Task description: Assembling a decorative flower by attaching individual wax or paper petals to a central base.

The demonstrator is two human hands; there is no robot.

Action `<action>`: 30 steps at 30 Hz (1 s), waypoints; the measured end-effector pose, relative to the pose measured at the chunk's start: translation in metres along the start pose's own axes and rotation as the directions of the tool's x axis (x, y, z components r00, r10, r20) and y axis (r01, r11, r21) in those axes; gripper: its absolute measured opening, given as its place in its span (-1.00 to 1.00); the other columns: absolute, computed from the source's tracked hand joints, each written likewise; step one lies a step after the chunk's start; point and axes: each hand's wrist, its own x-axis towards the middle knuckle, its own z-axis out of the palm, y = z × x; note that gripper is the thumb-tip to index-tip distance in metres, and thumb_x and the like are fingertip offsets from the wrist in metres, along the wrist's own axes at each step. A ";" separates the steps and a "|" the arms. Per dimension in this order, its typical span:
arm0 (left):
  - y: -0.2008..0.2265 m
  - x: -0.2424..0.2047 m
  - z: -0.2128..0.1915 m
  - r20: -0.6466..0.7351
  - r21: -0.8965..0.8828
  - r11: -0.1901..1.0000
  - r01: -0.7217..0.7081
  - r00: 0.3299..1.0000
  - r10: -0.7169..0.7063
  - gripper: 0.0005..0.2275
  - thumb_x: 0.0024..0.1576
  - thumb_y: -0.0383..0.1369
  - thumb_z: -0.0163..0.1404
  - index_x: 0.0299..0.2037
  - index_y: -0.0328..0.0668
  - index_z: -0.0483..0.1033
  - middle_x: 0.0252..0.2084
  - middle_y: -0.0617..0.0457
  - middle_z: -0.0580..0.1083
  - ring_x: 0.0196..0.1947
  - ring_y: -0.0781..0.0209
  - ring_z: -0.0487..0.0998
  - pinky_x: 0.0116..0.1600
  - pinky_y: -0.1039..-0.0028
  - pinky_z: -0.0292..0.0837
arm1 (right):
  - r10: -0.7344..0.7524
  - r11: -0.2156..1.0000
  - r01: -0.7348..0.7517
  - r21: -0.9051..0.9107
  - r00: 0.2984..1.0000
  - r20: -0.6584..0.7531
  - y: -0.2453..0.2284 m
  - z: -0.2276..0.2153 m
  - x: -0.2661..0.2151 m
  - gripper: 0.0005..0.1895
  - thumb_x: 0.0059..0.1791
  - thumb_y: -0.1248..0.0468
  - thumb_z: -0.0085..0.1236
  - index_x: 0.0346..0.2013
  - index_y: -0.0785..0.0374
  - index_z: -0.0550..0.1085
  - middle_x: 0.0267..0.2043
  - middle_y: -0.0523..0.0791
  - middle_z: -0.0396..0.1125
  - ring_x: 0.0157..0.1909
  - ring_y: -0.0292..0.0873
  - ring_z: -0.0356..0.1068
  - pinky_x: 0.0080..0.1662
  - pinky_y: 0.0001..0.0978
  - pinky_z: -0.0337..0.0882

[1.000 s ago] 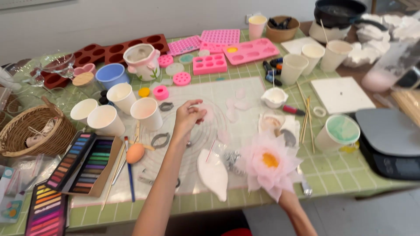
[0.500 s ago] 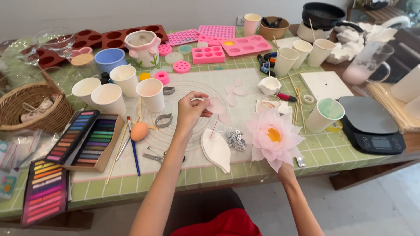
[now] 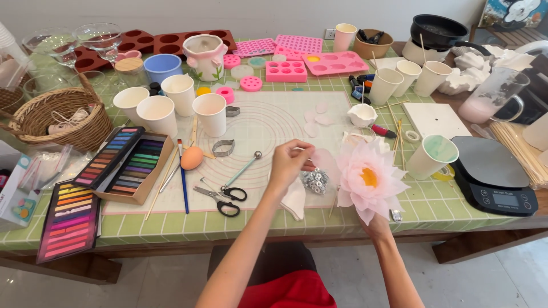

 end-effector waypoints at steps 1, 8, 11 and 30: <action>0.001 -0.003 0.004 -0.003 0.001 1.000 0.000 1.000 0.000 -0.88 0.19 -0.48 0.08 -0.17 -0.43 0.56 -0.43 -0.10 0.58 -0.49 0.23 0.62 -0.39 0.47 0.61 | 0.002 1.000 -0.002 0.002 1.000 0.002 0.002 -0.002 -0.001 -0.43 0.04 0.36 0.08 0.35 0.37 0.24 0.28 -0.12 0.24 0.25 -0.23 0.27 0.26 -0.38 0.28; 0.013 -0.001 0.025 0.123 0.011 0.999 0.044 0.991 -0.045 -0.84 0.19 -0.40 0.13 -0.17 -0.40 0.59 -0.40 -0.03 0.59 -0.45 0.29 0.62 -0.35 0.49 0.61 | -0.018 0.961 0.019 -0.276 1.000 0.008 0.024 -0.028 -0.004 -0.48 0.09 0.21 0.08 0.31 0.36 0.30 0.24 -0.09 0.27 0.18 -0.22 0.31 0.16 -0.38 0.36; 0.023 0.000 0.030 0.146 0.055 0.998 0.039 0.988 -0.046 -0.84 0.21 -0.38 0.11 -0.16 -0.37 0.61 -0.40 0.01 0.59 -0.46 0.32 0.60 -0.35 0.50 0.57 | -0.012 0.950 0.012 -0.311 1.000 0.004 0.025 -0.031 -0.005 -0.46 0.08 0.20 0.11 0.32 0.35 0.30 0.23 -0.07 0.28 0.17 -0.20 0.32 0.14 -0.35 0.38; 0.024 0.008 0.040 0.213 0.161 0.987 0.029 0.975 -0.063 -0.84 0.24 -0.37 0.07 -0.11 -0.29 0.64 -0.31 0.04 0.62 -0.36 0.36 0.59 -0.22 0.50 0.57 | -0.248 0.782 0.249 -0.571 0.965 0.082 0.010 -0.009 -0.007 -0.31 -0.05 0.35 0.24 0.36 0.31 0.23 0.32 -0.07 0.22 0.30 -0.16 0.25 0.29 -0.32 0.27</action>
